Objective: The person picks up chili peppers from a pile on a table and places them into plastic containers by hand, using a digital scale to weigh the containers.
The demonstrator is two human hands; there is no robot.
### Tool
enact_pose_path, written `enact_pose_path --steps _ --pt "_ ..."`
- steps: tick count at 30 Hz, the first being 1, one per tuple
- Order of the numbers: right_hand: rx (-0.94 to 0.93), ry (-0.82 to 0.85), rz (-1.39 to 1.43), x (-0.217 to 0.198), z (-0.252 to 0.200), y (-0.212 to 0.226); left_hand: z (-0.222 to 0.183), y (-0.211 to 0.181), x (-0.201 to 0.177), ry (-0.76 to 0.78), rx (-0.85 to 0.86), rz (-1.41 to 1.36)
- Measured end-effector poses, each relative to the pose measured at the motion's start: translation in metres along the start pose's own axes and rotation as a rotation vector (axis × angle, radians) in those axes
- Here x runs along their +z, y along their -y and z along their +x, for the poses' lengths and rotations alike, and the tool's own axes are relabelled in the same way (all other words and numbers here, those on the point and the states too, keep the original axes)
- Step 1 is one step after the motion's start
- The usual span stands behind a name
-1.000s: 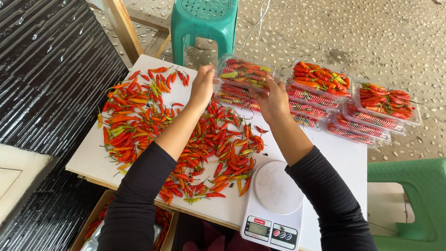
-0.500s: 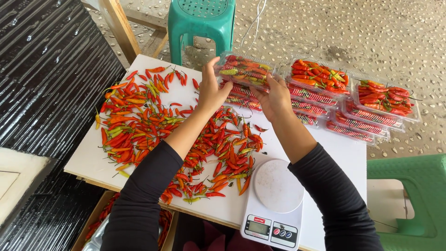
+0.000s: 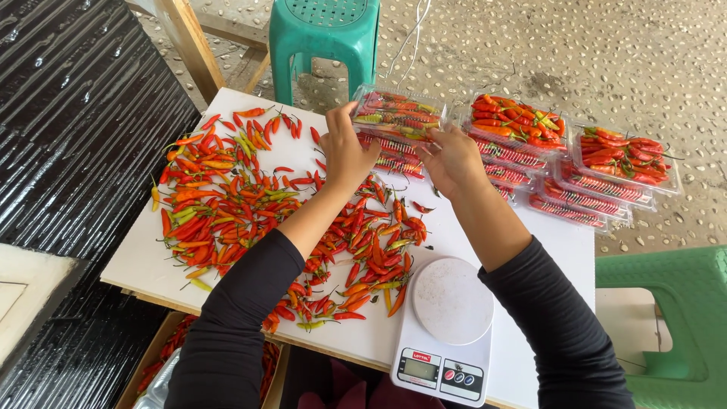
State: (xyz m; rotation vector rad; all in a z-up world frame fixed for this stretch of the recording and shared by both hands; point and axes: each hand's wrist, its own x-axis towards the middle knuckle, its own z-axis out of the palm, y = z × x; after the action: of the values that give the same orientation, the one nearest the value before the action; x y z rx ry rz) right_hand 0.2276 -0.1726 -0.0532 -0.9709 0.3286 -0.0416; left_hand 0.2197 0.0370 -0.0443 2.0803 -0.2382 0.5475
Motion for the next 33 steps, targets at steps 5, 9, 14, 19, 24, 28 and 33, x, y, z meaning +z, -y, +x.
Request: enact_pose_path --steps 5,9,14,19,24,28,33 --pt "-0.019 0.051 -0.025 -0.011 -0.016 0.003 0.001 -0.006 -0.004 0.013 -0.008 0.035" --pt "-0.067 0.118 -0.149 0.029 -0.097 0.034 -0.002 -0.005 -0.002 -0.002 0.01 0.066" --pt "-0.177 0.164 -0.158 0.013 -0.121 0.018 -0.003 -0.004 0.0 -0.021 0.018 0.101" --pt "-0.249 0.2 -0.165 0.008 -0.118 0.014 -0.003 -0.003 0.002 -0.027 0.036 0.119" --pt "-0.285 0.221 -0.146 0.0 -0.105 0.009 -0.002 0.001 0.007 -0.043 0.063 0.184" --pt "-0.281 0.222 -0.151 -0.001 -0.106 0.007 -0.001 0.001 0.005 -0.029 0.071 0.165" --pt "-0.292 0.18 -0.369 -0.017 -0.11 -0.006 -0.001 -0.004 0.002 -0.018 0.053 0.148"
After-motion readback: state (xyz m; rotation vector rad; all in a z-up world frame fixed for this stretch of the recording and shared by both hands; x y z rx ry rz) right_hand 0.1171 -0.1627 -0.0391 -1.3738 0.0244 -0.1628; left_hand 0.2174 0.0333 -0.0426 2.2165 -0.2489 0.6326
